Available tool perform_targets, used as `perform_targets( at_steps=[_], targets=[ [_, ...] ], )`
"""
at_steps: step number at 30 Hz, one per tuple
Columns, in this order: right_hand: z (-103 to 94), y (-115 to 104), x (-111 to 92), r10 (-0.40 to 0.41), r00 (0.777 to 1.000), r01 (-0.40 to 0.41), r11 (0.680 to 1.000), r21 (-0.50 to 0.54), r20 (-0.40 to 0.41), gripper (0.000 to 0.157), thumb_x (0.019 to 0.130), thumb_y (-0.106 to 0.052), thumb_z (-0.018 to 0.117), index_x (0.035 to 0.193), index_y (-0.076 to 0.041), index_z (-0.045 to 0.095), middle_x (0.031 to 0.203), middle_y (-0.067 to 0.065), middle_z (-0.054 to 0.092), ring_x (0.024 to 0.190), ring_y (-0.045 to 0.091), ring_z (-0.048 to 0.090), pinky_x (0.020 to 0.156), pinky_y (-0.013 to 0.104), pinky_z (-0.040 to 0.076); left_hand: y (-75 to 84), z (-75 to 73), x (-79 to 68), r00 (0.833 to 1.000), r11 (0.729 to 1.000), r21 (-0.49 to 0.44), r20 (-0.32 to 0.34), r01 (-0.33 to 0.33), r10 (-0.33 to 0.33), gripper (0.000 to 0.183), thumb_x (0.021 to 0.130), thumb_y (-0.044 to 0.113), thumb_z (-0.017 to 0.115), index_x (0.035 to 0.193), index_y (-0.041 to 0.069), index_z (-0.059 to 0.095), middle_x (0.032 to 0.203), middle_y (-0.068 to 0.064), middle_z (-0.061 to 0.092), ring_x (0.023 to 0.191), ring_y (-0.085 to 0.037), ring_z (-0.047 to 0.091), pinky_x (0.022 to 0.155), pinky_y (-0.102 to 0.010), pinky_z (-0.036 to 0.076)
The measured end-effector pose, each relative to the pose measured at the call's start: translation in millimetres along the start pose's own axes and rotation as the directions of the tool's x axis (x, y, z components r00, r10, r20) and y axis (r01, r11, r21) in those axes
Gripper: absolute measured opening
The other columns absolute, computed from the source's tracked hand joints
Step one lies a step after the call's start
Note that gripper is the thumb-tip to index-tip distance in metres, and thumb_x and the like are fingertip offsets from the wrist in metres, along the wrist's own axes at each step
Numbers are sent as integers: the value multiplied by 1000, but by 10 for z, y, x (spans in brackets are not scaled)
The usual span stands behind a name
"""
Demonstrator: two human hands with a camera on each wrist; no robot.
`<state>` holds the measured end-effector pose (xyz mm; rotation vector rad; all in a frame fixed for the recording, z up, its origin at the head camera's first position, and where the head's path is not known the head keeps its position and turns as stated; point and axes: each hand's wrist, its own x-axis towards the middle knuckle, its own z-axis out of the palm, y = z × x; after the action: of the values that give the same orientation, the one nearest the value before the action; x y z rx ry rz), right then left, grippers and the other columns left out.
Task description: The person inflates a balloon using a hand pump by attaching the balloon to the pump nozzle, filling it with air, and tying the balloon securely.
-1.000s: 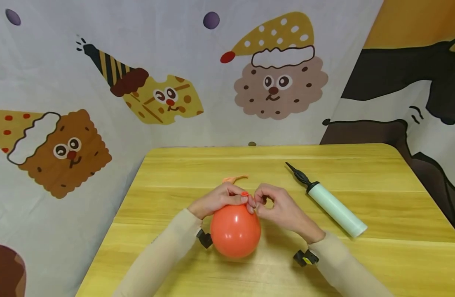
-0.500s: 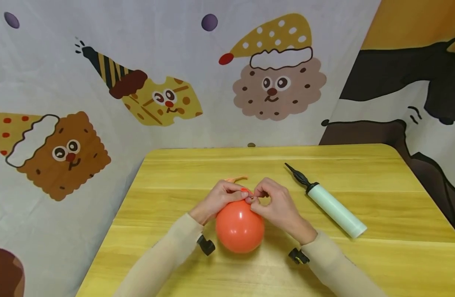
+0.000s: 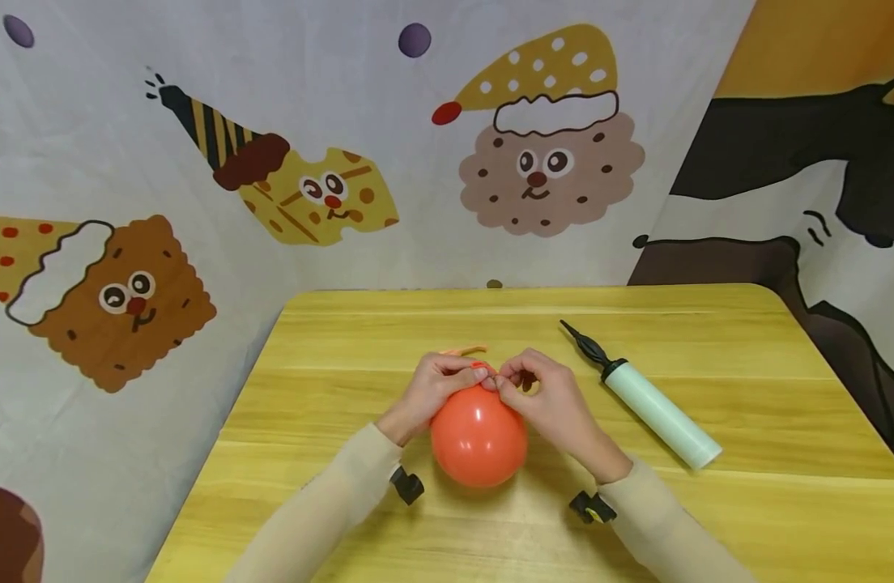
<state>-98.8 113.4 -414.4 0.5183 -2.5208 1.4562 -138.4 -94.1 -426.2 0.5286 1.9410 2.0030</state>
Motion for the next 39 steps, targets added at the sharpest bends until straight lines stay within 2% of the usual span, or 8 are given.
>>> perform_targets(
  at_steps=[4,8,16,22,26,33,39],
  targets=[
    [-51,13,-1,56,996,-62,994,91,69,10,96,-16,74,106,-15,78,99,-6,70,85,17,60,73,33,53,29,0,-1,1000,1000,-22,-7,-14,14,20,99,14,68,100,-3,79,96,-6,78,140,-23,48,111,-57,43],
    [-92,47,9,42,992,-57,990,130,116,13,100,-19,71,110,-16,79,103,-5,72,90,18,62,75,36,55,43,15,0,1000,1000,-17,4,-6,6,21,99,17,69,100,-2,79,94,-3,78,142,-21,47,113,-58,40],
    [-153,77,24,-10,995,2,997,79,104,11,97,-13,75,104,-17,83,97,-9,74,88,13,67,72,36,58,36,62,-3,1000,999,-39,24,11,-10,21,100,19,69,98,2,81,100,-2,78,144,-20,40,114,-59,38],
    [-193,70,44,-65,993,62,998,33,101,9,95,-13,77,102,-14,83,95,-7,75,86,12,67,69,34,59,47,92,-4,1000,999,-46,11,3,-3,21,100,15,69,101,-3,78,96,-2,78,142,-22,43,113,-58,40],
    [-215,55,55,-73,991,74,997,-5,111,9,96,-13,76,101,-14,82,94,-8,74,82,12,64,64,32,56,39,104,5,1000,1000,-29,-8,0,0,23,99,13,69,105,-8,76,97,-2,78,140,-22,45,113,-56,40],
    [-221,49,64,-8,995,7,1000,13,97,8,95,-13,77,99,-16,83,87,-10,71,78,15,61,63,29,54,6,153,16,999,999,-27,-32,-31,30,22,98,11,69,108,-8,75,99,-3,78,138,-22,45,116,-56,35],
    [-177,44,54,86,995,-89,994,59,46,6,88,-7,76,89,-11,80,80,-4,69,76,18,60,63,28,54,-39,210,35,995,997,32,-68,-73,75,18,97,9,70,104,-5,78,103,-10,78,136,-21,47,117,-53,29]
  ],
)
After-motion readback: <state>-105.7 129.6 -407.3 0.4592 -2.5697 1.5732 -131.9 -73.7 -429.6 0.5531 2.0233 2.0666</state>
